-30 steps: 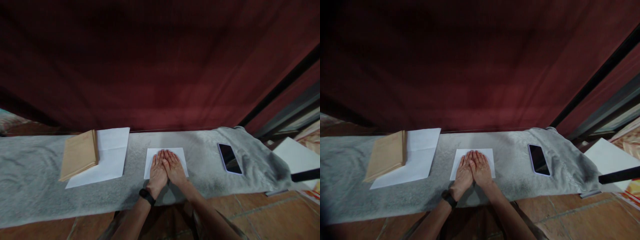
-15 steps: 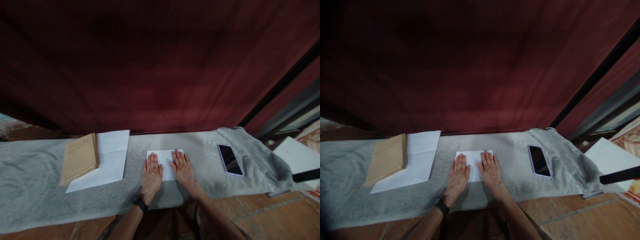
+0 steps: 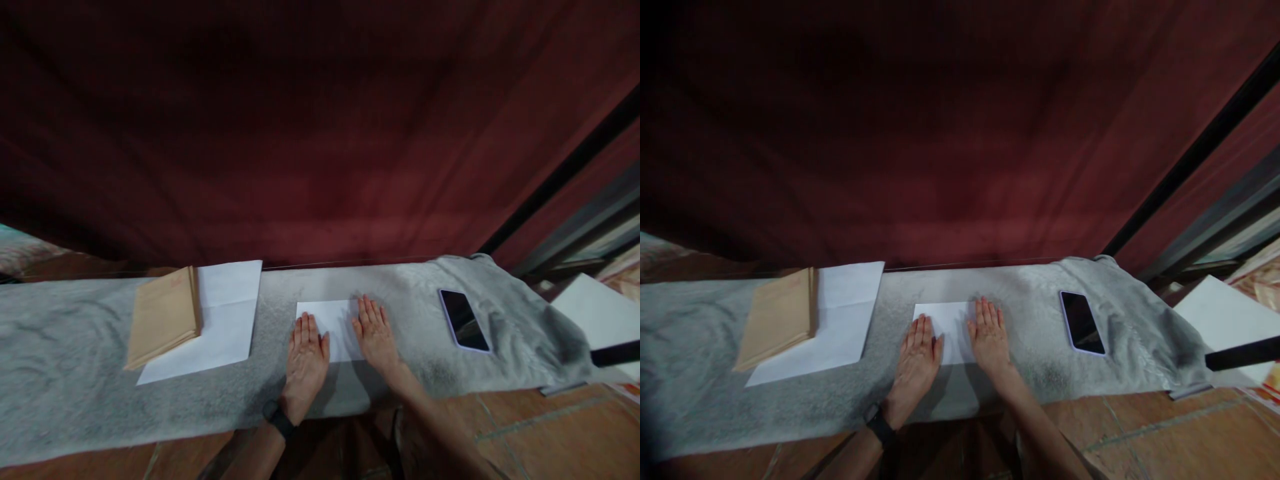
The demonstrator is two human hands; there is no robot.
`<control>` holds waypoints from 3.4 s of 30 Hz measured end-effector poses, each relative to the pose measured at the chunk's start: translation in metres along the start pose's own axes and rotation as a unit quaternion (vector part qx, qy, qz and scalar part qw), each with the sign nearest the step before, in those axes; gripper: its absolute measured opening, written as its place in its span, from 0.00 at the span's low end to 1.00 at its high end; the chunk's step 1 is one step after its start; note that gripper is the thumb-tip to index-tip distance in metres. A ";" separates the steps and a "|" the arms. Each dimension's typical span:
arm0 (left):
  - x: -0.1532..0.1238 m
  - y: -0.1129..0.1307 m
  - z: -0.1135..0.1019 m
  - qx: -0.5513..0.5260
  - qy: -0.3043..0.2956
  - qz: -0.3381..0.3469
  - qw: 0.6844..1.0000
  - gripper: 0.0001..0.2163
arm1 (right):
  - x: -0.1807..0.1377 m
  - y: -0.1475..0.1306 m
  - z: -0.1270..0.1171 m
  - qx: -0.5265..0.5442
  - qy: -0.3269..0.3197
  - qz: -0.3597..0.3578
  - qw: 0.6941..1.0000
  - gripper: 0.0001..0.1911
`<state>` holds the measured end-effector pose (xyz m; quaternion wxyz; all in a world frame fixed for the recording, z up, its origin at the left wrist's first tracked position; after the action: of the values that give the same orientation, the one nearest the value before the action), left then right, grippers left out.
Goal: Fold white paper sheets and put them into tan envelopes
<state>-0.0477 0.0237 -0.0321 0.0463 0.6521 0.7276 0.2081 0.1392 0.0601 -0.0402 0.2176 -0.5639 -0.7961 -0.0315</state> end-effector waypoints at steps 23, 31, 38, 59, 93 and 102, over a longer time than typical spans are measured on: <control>0.032 0.010 0.007 0.019 -0.057 0.027 0.998 0.26 | 0.010 -0.035 0.014 -0.003 -0.032 -0.056 0.998 0.26; 0.052 -0.011 -0.022 -0.001 -0.005 -0.040 0.999 0.22 | 0.007 -0.017 0.007 0.006 -0.024 -0.039 0.999 0.27; 0.058 -0.015 -0.038 -0.039 -0.072 -0.143 0.986 0.22 | 0.006 -0.017 0.007 -0.021 -0.041 -0.045 0.998 0.27; 0.018 0.022 -0.003 0.061 -0.027 0.089 0.994 0.23 | 0.001 -0.043 0.003 -0.026 -0.077 -0.112 0.990 0.27; 0.012 0.005 0.006 0.082 -0.044 0.048 0.995 0.26 | -0.013 -0.039 0.002 -0.037 -0.056 -0.112 0.991 0.26; 0.011 -0.018 -0.004 0.110 -0.004 0.008 0.994 0.26 | -0.016 -0.018 0.001 -0.056 -0.019 -0.071 0.996 0.29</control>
<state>-0.0671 0.0322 -0.0321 -0.0247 0.6597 0.7407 0.1248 0.1271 0.0402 -0.0440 0.1676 -0.5174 -0.8352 -0.0808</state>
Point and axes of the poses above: each hand's wrist, its own x-axis towards the middle knuckle, its own z-axis out of the palm, y = z × x, the point moved 2 cm from there along x, towards the middle knuckle, and after that the axes turned 9 degrees about -z, right-handed, at the moved point
